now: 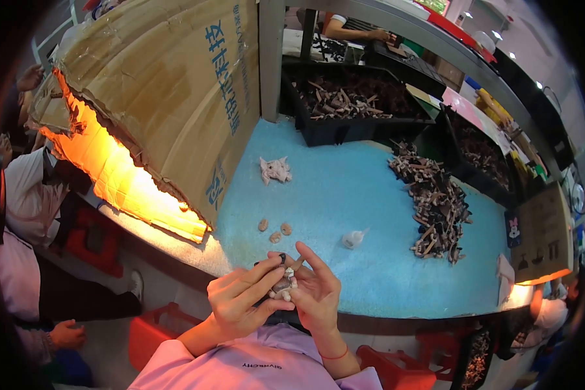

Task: The person applies glue from a glue bottle to small plastic components and assembles them by hand to build a structure.

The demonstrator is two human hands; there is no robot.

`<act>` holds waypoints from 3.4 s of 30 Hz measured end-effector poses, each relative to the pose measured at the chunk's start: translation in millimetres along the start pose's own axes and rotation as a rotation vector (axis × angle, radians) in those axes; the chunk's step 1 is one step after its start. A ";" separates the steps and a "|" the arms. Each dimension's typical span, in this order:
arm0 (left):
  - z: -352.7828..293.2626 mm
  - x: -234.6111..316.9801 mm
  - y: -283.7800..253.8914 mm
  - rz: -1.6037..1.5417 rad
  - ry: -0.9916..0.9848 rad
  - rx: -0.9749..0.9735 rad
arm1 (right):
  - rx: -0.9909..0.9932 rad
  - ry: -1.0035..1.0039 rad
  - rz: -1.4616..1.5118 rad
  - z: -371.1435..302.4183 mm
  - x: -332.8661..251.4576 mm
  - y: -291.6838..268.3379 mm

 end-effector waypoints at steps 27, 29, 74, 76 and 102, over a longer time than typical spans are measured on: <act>-3.6 -4.6 6.6 -0.247 -0.116 0.010 | 0.114 -0.018 -0.080 -3.2 3.1 3.8; -5.1 -1.0 8.2 -0.221 -0.129 0.047 | 0.136 -0.084 -0.135 -5.0 1.4 1.3; -11.5 6.4 5.2 -0.117 -0.039 0.138 | 0.281 0.011 -0.085 -9.3 -1.2 11.0; -12.8 7.4 5.3 -0.121 -0.042 0.141 | 0.262 0.006 -0.082 -9.6 -2.2 13.0; -17.9 7.6 13.9 -0.137 -0.032 0.155 | 0.129 -0.210 -0.675 -12.6 4.9 0.0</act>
Point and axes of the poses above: each hand's wrist, its own z-axis towards the middle knuckle, its own y-axis out of the palm, x = y × z, the point moved 1 cm from there along z, towards the middle knuckle, and after that the axes turned 6 degrees about -x, right-handed, at the moved point
